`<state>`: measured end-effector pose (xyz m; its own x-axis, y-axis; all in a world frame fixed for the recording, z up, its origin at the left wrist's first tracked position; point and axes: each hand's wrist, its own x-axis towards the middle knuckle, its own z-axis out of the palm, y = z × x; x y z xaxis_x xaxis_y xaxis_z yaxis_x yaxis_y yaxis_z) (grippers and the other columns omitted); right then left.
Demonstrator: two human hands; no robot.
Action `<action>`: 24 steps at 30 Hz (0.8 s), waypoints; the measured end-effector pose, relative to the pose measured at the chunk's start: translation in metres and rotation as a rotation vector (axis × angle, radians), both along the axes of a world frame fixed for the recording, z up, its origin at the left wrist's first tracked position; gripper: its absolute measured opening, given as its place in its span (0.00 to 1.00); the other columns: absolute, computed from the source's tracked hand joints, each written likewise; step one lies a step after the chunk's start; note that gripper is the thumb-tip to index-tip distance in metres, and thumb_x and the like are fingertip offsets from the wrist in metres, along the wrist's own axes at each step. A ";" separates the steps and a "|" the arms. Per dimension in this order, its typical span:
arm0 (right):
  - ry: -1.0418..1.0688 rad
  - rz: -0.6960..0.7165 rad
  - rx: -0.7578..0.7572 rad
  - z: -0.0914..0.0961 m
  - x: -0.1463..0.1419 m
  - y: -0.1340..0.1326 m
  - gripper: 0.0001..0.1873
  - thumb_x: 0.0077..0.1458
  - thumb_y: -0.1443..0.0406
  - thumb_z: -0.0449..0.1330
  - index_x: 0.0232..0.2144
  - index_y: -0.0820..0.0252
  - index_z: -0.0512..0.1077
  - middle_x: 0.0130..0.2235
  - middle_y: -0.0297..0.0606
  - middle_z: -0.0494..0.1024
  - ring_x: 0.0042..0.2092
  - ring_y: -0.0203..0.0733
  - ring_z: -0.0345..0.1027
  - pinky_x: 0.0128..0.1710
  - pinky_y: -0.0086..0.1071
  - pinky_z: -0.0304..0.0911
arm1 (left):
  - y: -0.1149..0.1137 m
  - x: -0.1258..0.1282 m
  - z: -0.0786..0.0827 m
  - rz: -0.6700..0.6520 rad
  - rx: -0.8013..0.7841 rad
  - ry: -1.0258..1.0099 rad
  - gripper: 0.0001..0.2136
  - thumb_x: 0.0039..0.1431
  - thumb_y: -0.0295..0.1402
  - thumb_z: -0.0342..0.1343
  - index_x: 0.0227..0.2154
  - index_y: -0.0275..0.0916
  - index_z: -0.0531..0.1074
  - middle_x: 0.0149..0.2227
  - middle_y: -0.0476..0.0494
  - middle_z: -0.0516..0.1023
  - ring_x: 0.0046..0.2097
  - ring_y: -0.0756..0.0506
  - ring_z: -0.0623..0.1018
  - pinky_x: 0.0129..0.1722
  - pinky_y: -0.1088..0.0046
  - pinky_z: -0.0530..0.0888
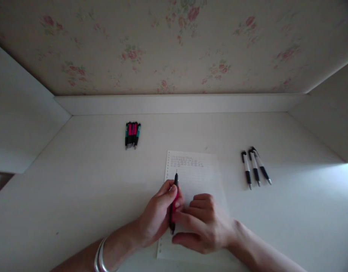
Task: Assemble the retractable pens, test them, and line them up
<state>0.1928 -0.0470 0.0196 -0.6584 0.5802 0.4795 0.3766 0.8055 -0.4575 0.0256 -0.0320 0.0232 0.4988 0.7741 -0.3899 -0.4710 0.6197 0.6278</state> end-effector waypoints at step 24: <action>-0.160 -0.456 -0.240 -0.016 0.003 0.028 0.09 0.65 0.70 0.54 0.37 0.57 0.74 0.34 0.37 0.76 0.33 0.40 0.68 0.34 0.33 0.59 | 0.005 -0.005 -0.004 -0.091 0.053 0.173 0.13 0.63 0.44 0.56 0.33 0.39 0.64 0.22 0.54 0.68 0.20 0.55 0.65 0.21 0.78 0.58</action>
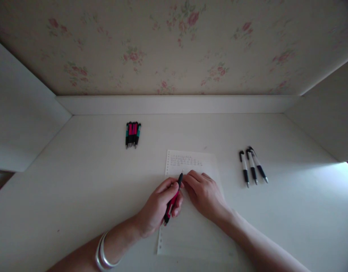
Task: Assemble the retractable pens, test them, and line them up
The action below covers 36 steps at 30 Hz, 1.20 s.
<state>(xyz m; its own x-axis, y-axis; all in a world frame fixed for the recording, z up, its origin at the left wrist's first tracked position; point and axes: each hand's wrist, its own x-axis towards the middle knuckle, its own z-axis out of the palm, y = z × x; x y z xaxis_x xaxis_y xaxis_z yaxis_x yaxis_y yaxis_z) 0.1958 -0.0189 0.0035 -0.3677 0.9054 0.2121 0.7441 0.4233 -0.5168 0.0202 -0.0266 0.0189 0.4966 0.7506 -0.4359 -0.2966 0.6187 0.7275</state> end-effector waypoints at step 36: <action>0.749 0.042 -0.425 0.001 0.029 0.009 0.07 0.67 0.62 0.53 0.38 0.58 0.68 0.28 0.29 0.68 0.25 0.30 0.66 0.24 0.25 0.63 | 0.009 -0.009 0.007 -0.241 -0.032 0.069 0.13 0.65 0.40 0.53 0.43 0.35 0.70 0.26 0.50 0.70 0.19 0.57 0.56 0.19 0.79 0.49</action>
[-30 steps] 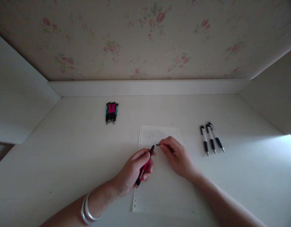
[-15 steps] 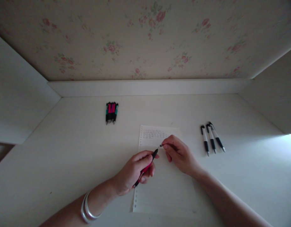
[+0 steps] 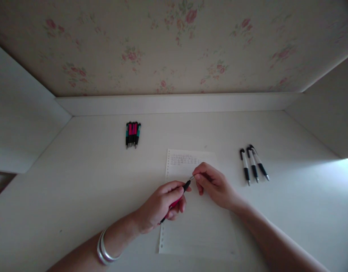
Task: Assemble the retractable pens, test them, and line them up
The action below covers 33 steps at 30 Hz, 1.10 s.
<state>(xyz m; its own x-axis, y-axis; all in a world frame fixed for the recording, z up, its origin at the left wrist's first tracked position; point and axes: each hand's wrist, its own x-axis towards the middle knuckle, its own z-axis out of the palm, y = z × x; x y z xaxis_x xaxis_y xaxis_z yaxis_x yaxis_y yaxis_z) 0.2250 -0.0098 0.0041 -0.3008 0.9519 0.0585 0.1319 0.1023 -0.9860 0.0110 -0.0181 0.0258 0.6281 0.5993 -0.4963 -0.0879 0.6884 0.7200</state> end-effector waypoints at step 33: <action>0.135 0.139 -0.112 0.003 0.000 0.001 0.13 0.61 0.58 0.63 0.28 0.61 0.75 0.29 0.35 0.73 0.29 0.34 0.65 0.29 0.30 0.60 | -0.006 0.002 -0.002 -0.068 0.186 0.034 0.16 0.64 0.45 0.53 0.42 0.35 0.69 0.26 0.50 0.71 0.21 0.55 0.61 0.21 0.76 0.56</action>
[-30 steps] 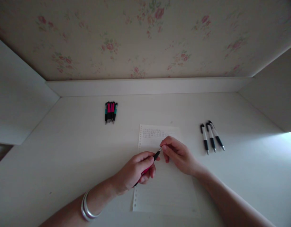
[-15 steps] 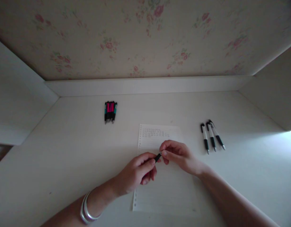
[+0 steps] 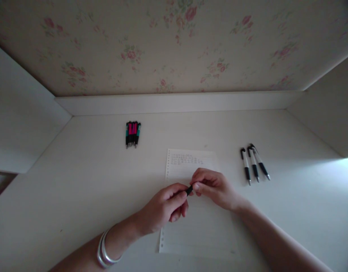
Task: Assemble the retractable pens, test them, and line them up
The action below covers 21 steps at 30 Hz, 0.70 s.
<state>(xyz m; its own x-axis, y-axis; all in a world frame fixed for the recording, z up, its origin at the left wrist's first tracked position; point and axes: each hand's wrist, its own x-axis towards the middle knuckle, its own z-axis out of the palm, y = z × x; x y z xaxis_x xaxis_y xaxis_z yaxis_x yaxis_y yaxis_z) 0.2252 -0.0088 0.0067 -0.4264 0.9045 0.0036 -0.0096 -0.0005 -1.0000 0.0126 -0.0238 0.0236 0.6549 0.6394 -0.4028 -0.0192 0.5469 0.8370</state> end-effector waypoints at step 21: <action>0.035 0.038 -0.165 0.010 -0.001 -0.004 0.14 0.57 0.56 0.66 0.31 0.63 0.77 0.30 0.38 0.79 0.32 0.37 0.71 0.32 0.31 0.65 | 0.000 0.000 0.005 -0.038 0.048 0.059 0.16 0.65 0.46 0.51 0.39 0.36 0.68 0.27 0.50 0.71 0.23 0.54 0.62 0.22 0.76 0.58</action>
<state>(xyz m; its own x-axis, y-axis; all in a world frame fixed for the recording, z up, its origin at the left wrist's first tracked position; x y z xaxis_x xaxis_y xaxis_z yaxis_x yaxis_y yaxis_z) 0.2245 -0.0127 0.0164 -0.4630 0.8770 -0.1285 -0.0413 -0.1661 -0.9852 0.0126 -0.0241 0.0286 0.6555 0.6335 -0.4110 0.0509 0.5059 0.8611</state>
